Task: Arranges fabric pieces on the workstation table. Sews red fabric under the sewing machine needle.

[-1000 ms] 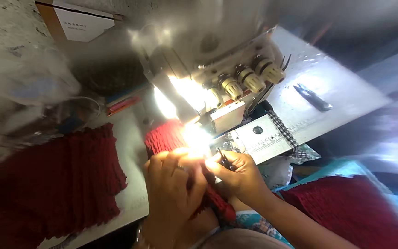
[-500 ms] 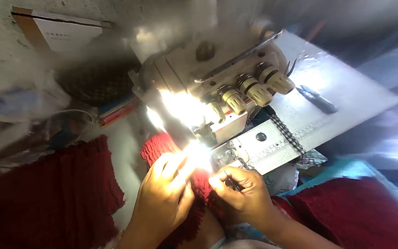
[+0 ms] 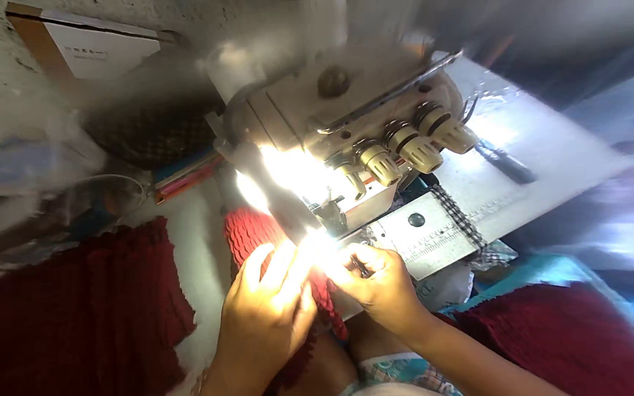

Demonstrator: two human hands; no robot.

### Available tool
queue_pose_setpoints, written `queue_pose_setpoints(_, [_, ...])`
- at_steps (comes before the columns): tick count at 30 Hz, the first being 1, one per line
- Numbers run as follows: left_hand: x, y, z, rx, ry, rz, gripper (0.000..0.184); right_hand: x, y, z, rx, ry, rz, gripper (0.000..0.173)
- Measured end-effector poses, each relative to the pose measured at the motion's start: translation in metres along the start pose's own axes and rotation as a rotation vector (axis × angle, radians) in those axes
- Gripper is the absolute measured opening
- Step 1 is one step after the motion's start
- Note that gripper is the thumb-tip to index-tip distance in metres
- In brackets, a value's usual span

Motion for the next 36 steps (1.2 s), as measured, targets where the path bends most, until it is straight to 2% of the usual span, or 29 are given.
queue_pose_setpoints(3, [0.001,-0.008,-0.003,0.012,-0.029,0.004,0.043,0.001,-0.001,-0.007,0.061,-0.005,-0.013,0.019])
queue_pose_setpoints(6, [0.002,-0.012,-0.007,0.036,-0.043,-0.007,0.044,0.006,0.0,-0.017,0.155,0.007,-0.141,0.026])
queue_pose_setpoints(8, [-0.002,-0.008,-0.008,0.01,-0.038,-0.011,0.044,0.01,0.003,-0.02,0.15,0.036,-0.186,0.027])
queue_pose_setpoints(11, [-0.007,0.019,-0.002,-0.171,0.097,-0.047,0.038,0.012,0.005,-0.021,0.107,0.065,-0.203,0.029])
queue_pose_setpoints(14, [0.004,0.046,0.009,-0.381,0.22,-0.079,0.035,0.013,0.006,-0.015,0.053,0.096,-0.176,0.027])
queue_pose_setpoints(17, [0.012,0.056,0.019,-0.52,0.284,-0.023,0.026,0.005,0.006,0.004,0.05,0.094,-0.167,0.011])
queue_pose_setpoints(19, [0.015,0.058,0.026,-0.556,0.285,0.025,0.023,0.003,0.004,0.018,0.129,0.067,-0.253,0.003])
queue_pose_setpoints(22, [0.017,0.06,0.03,-0.583,0.281,0.035,0.019,0.006,0.003,0.024,0.231,0.032,-0.328,0.007])
queue_pose_setpoints(27, [0.018,0.06,0.032,-0.61,0.273,0.056,0.018,0.006,0.0,0.017,0.682,0.004,-0.531,0.009])
queue_pose_setpoints(29, [0.021,0.059,0.034,-0.638,0.271,0.123,0.018,0.006,0.002,0.016,0.756,-0.02,-0.569,0.009])
queue_pose_setpoints(31, [0.022,0.058,0.036,-0.674,0.265,0.194,0.017,0.007,0.001,0.017,0.708,-0.015,-0.557,0.008])
queue_pose_setpoints(36, [0.017,0.054,0.036,-0.7,0.238,0.291,0.015,0.001,0.004,0.023,0.279,-0.048,-0.303,0.004])
Point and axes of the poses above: each hand's wrist, its own z-axis away from the middle knuckle, its own x-axis out of the palm, y = z × x, the point moved 2 cm from there along -z, towards the middle knuckle, and after that the axes turned 9 degrees about -z, right-handed, at the moved point
